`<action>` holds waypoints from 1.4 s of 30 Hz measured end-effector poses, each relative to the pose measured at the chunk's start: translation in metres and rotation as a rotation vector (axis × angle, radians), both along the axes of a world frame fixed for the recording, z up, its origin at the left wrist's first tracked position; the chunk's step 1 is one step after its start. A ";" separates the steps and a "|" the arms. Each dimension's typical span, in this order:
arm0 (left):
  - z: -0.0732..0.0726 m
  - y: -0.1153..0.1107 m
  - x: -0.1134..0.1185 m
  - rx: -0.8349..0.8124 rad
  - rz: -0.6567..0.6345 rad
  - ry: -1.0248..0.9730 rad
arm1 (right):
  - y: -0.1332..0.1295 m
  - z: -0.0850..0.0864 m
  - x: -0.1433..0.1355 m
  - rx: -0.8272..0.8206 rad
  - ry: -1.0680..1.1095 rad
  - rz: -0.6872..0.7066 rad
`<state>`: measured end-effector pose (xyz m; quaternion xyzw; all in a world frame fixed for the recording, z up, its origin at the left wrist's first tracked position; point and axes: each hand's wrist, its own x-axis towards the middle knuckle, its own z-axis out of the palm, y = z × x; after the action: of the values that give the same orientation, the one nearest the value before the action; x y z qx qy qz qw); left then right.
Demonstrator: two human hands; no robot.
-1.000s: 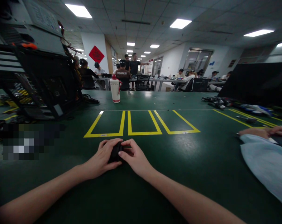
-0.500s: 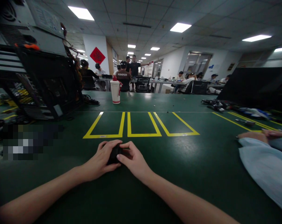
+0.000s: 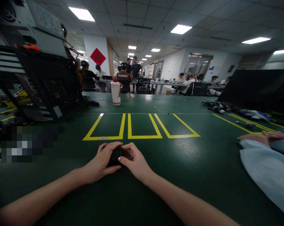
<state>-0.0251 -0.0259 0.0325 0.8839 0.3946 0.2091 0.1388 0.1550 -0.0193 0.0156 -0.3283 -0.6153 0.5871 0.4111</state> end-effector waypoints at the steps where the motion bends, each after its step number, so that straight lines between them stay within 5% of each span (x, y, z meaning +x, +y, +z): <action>1: 0.000 0.000 0.000 0.000 0.000 -0.001 | -0.001 0.000 0.000 0.006 0.009 0.002; 10: 0.000 0.000 0.000 0.019 -0.011 0.001 | 0.001 0.000 -0.003 0.010 -0.032 -0.076; 20: 0.000 0.000 0.000 0.000 -0.011 0.011 | 0.000 0.004 0.002 -0.033 0.007 0.063; 31: 0.002 -0.001 0.001 0.013 -0.012 -0.004 | 0.001 0.003 0.000 0.003 -0.091 -0.049; 42: 0.000 0.000 0.001 0.010 -0.007 0.010 | -0.001 0.000 0.000 -0.001 0.012 0.024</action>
<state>-0.0239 -0.0261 0.0328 0.8869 0.3912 0.2063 0.1333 0.1553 -0.0201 0.0159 -0.3175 -0.6164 0.5942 0.4075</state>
